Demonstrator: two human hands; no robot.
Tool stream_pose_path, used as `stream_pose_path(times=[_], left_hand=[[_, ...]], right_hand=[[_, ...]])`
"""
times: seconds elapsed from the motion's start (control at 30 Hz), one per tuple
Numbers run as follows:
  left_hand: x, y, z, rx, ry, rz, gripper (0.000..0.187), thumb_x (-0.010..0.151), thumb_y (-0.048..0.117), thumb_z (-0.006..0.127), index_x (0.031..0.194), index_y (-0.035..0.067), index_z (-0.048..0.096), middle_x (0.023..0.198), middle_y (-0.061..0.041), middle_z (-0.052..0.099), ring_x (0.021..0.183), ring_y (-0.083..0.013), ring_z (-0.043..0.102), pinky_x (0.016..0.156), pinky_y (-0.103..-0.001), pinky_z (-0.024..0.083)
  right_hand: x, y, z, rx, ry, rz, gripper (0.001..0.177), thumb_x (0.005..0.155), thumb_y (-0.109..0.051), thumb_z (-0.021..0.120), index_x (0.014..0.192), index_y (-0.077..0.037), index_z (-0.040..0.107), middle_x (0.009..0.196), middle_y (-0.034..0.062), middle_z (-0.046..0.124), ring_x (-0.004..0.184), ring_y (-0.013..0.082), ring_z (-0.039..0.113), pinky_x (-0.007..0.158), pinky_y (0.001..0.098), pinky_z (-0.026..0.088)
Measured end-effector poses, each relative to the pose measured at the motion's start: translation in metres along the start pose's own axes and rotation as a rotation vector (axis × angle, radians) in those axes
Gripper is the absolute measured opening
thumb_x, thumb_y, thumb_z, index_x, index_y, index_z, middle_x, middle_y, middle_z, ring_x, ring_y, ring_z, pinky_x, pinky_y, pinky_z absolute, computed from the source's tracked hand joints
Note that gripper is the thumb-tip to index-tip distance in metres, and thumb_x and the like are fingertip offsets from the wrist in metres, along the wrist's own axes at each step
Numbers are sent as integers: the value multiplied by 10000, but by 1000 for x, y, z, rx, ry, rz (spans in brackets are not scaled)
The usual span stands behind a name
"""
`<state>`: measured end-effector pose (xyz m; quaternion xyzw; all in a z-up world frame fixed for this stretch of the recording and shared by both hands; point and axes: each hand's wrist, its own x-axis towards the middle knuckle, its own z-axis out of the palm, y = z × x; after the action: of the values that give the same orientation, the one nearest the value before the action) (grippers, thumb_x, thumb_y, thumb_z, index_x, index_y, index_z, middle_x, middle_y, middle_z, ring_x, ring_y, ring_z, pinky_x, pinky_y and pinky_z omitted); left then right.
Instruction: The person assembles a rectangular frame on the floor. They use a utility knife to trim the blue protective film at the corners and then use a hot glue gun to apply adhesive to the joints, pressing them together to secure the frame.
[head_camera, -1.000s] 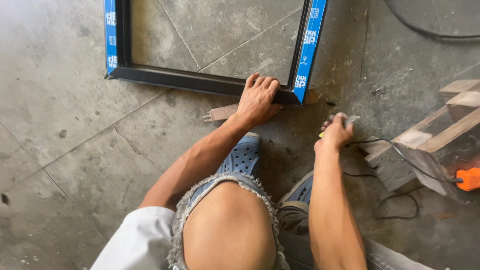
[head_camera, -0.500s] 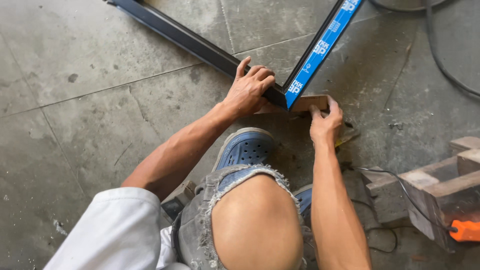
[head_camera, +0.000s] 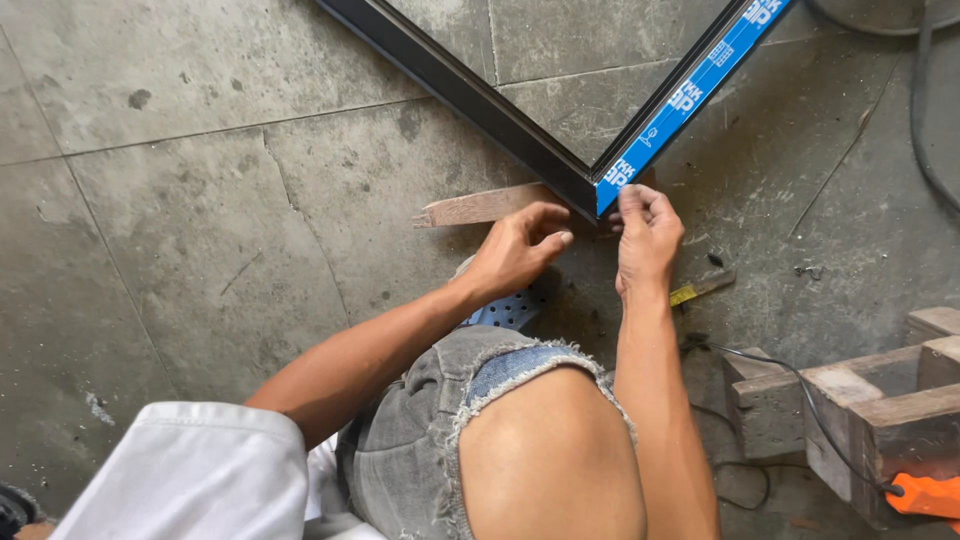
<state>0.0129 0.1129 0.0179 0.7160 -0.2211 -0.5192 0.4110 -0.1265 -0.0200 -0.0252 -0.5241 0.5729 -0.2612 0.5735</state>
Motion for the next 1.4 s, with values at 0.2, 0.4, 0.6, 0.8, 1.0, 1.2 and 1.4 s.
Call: stream_pose_path(times=[0.2, 0.4, 0.6, 0.8, 1.0, 1.2, 1.4], left_hand=[[27, -3, 40, -672, 82, -233, 381, 938, 188, 729, 1164, -112, 664, 970, -288, 715, 856, -317, 762, 727, -400, 673], [37, -15, 52, -664, 134, -171, 244, 974, 186, 703, 951, -57, 702, 822, -207, 712, 724, -211, 727, 601, -316, 670], [38, -21, 56, -639, 137, -124, 269, 991, 199, 686, 936, -64, 700, 808, -203, 714, 721, -192, 713, 601, -301, 660], [39, -23, 55, -534, 110, -74, 251, 985, 210, 682, 899, -24, 708, 734, -163, 702, 657, -174, 702, 556, -275, 641], [37, -27, 60, -481, 158, -52, 235, 990, 187, 662, 916, -29, 717, 750, -164, 713, 675, -167, 692, 552, -270, 619], [41, -31, 60, -440, 163, -33, 224, 972, 201, 684, 903, -6, 735, 757, -163, 734, 674, -160, 705, 553, -261, 618], [36, -29, 59, -440, 167, -52, 204, 933, 215, 710, 900, 18, 751, 722, -128, 725, 667, -143, 695, 572, -252, 603]], right_hand=[[1, 7, -8, -59, -107, 111, 155, 1010, -204, 740, 1002, -55, 697, 776, 87, 694, 640, 116, 688, 553, 176, 533], [-2, -3, -14, -315, -182, 84, 189, 1047, -205, 671, 910, -96, 742, 723, 69, 705, 598, 99, 664, 506, 198, 510], [-11, -15, -12, -279, -223, 147, 181, 1037, -175, 634, 907, -90, 727, 754, 55, 699, 616, 64, 608, 546, 159, 488], [-11, -4, -19, -422, -260, 59, 158, 1033, -201, 656, 942, -112, 749, 761, 62, 711, 634, 104, 628, 556, 249, 517], [-14, -9, -23, -465, -299, 69, 171, 1020, -199, 660, 898, -109, 738, 715, 59, 685, 622, 131, 600, 567, 295, 491], [-17, -1, -10, -280, -169, 87, 119, 1005, -150, 668, 924, -104, 743, 723, 38, 674, 646, 77, 569, 571, 192, 481], [-12, 11, -11, -123, -158, 119, 124, 1027, -160, 656, 966, -76, 725, 759, 52, 670, 652, 67, 564, 578, 172, 467]])
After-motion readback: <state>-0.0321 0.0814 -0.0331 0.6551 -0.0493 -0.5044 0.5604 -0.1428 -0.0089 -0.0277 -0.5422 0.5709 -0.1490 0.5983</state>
